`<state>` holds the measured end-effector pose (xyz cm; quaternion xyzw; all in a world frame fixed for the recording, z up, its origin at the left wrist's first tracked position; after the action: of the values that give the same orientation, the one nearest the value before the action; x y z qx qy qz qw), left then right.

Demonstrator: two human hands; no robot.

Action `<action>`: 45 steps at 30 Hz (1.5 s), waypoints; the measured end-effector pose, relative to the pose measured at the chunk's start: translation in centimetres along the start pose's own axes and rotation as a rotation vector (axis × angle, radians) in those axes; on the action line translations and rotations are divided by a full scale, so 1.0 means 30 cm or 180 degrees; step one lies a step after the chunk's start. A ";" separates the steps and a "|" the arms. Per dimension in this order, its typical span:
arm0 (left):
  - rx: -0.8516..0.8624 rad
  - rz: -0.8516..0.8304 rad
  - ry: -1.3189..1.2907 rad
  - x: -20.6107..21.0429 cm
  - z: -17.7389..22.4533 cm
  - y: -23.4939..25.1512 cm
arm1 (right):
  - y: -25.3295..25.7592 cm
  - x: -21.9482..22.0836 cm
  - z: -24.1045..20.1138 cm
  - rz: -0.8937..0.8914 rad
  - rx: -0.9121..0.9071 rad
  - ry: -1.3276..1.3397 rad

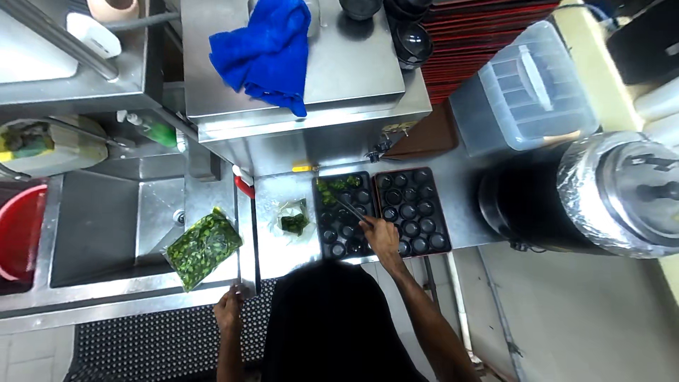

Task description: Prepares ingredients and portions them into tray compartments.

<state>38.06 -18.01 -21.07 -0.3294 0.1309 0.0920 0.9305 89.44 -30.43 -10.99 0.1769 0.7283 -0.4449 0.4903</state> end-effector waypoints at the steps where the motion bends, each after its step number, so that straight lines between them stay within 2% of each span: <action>1: 0.0021 0.0008 0.0064 -0.012 -0.023 0.001 | 0.009 0.015 0.000 -0.0055 0.0015 -0.0036; 6: -0.0047 0.0217 0.0046 -0.102 -0.092 -0.041 | -0.020 -0.037 -0.016 0.0117 -0.0134 0.0083; 8: -0.0085 0.0266 0.0041 -0.125 -0.128 -0.052 | -0.066 -0.074 -0.050 0.0198 -0.0469 0.0274; 11: -0.0103 0.0354 0.0122 -0.134 -0.149 -0.052 | -0.148 -0.072 -0.165 -0.0043 -0.1165 0.0219; 14: 0.0203 0.0185 0.0027 -0.063 -0.019 -0.043 | -0.184 -0.011 -0.299 -0.0356 -0.1455 -0.0313; 19: 0.0583 -0.0622 -0.0323 0.178 0.279 -0.026 | -0.125 0.131 -0.450 -0.0208 -0.1709 -0.0782; 22: 0.0364 -0.1317 0.0074 0.327 0.294 0.023 | -0.092 0.138 -0.459 -0.0209 -0.1647 -0.0808; 24: 0.0241 -0.1783 0.0770 0.396 0.226 0.061 | -0.088 0.101 -0.433 -0.0349 -0.1521 -0.0789; 26: 0.0356 -0.2178 0.1770 0.448 0.155 0.081 | -0.099 0.062 -0.379 -0.0423 -0.1404 -0.0602; 28: 0.0513 -0.2421 0.2272 0.481 0.107 0.080 | -0.125 0.035 -0.306 -0.0442 -0.1369 -0.0229; 34: 0.0123 -0.2339 0.1856 0.475 0.080 0.096 | -0.176 -0.013 -0.071 -0.0287 -0.1202 0.1302; 37: 0.0033 -0.2232 0.1674 0.474 0.078 0.095 | -0.139 -0.041 0.054 -0.0010 -0.0807 0.1760; 41: -0.0008 -0.2208 0.1569 0.474 0.072 0.095 | -0.029 -0.021 0.178 0.0188 -0.0081 0.1081; 45: 0.0022 -0.2197 0.1441 0.471 0.075 0.086 | 0.034 0.043 0.206 0.0031 0.0139 0.0504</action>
<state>51.20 -13.38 -25.20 -0.3628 0.2144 -0.3007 0.8556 93.00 -35.17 -13.37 0.2257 0.7540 -0.4430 0.4293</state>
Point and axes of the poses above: each hand's wrist, its own y-axis towards the middle knuckle, its own x-axis out of the palm, z = x × y, the point moved 7 cm from there along y, towards the middle knuckle, and after that the axes turned 10 degrees about -y, right-handed, at the moved point
